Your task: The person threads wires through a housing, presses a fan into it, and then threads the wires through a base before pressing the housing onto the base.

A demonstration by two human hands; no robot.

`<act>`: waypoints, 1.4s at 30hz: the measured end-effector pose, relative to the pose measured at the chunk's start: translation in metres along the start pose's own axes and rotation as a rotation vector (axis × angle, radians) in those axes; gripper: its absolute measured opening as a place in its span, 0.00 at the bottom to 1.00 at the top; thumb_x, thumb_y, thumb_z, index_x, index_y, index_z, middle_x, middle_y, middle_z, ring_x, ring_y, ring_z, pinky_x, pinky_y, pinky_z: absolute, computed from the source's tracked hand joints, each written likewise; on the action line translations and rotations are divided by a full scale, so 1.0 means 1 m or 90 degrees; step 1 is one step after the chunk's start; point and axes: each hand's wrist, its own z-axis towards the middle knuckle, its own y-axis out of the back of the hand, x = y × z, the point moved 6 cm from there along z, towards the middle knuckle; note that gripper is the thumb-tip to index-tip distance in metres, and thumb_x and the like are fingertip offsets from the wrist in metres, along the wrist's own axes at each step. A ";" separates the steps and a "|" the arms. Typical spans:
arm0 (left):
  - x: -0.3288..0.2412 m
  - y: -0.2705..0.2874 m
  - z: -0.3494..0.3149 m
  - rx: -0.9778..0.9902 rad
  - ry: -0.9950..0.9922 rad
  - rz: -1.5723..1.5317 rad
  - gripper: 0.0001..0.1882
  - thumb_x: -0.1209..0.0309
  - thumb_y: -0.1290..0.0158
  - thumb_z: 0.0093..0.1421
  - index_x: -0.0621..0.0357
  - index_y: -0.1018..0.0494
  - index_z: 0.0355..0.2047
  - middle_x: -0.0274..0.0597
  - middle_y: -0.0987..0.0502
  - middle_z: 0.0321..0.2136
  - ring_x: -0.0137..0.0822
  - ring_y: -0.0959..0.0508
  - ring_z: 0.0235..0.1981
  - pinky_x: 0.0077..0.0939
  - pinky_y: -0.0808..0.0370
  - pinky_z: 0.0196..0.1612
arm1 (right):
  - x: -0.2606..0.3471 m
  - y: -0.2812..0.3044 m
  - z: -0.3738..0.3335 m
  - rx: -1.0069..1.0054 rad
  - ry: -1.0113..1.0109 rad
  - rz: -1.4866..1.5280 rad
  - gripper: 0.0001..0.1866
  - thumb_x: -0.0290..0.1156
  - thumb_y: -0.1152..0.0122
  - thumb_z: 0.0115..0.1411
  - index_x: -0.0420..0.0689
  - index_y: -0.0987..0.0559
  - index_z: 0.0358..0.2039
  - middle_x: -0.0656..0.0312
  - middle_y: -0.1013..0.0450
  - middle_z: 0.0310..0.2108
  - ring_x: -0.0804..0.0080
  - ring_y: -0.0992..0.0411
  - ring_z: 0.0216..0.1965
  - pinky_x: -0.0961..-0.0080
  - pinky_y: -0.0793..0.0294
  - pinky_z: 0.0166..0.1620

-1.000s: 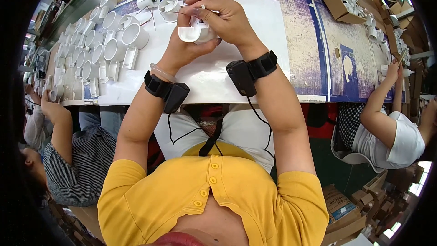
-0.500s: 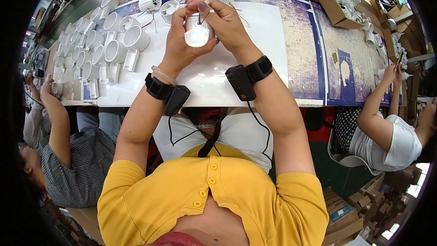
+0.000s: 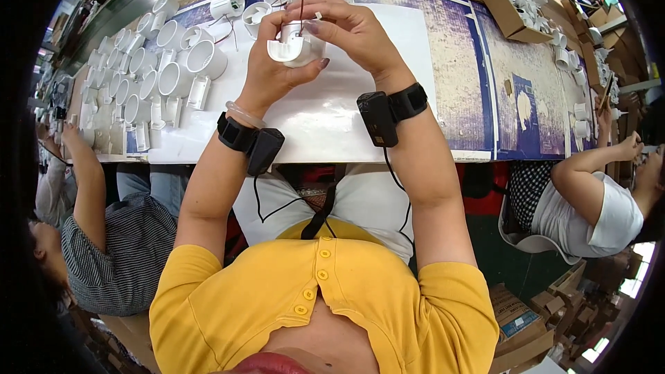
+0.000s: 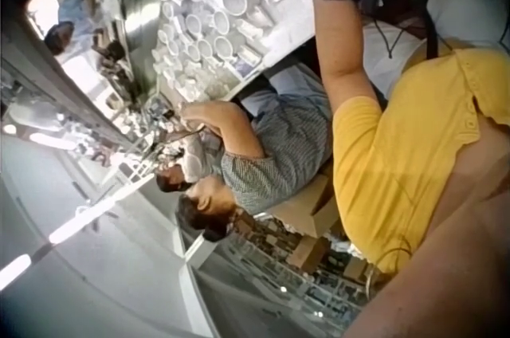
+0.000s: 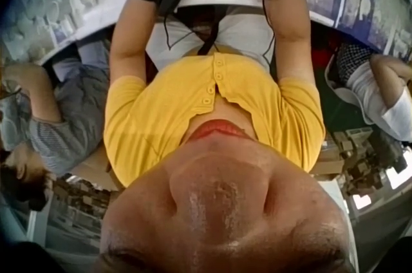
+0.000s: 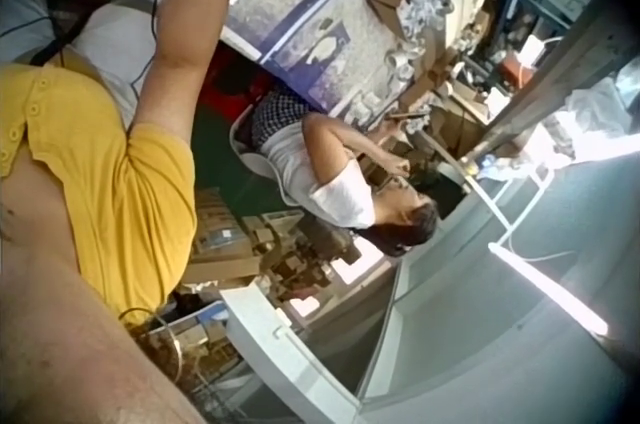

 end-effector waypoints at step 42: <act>0.011 -0.002 0.004 -0.066 -0.036 -0.158 0.39 0.74 0.37 0.42 0.56 0.48 0.51 0.53 0.45 0.56 0.43 0.40 0.59 0.32 0.41 0.60 | -0.028 -0.022 -0.009 -0.174 -0.155 0.304 0.14 0.34 0.54 0.66 0.41 0.28 0.47 0.60 0.30 0.46 0.74 0.32 0.47 0.77 0.33 0.52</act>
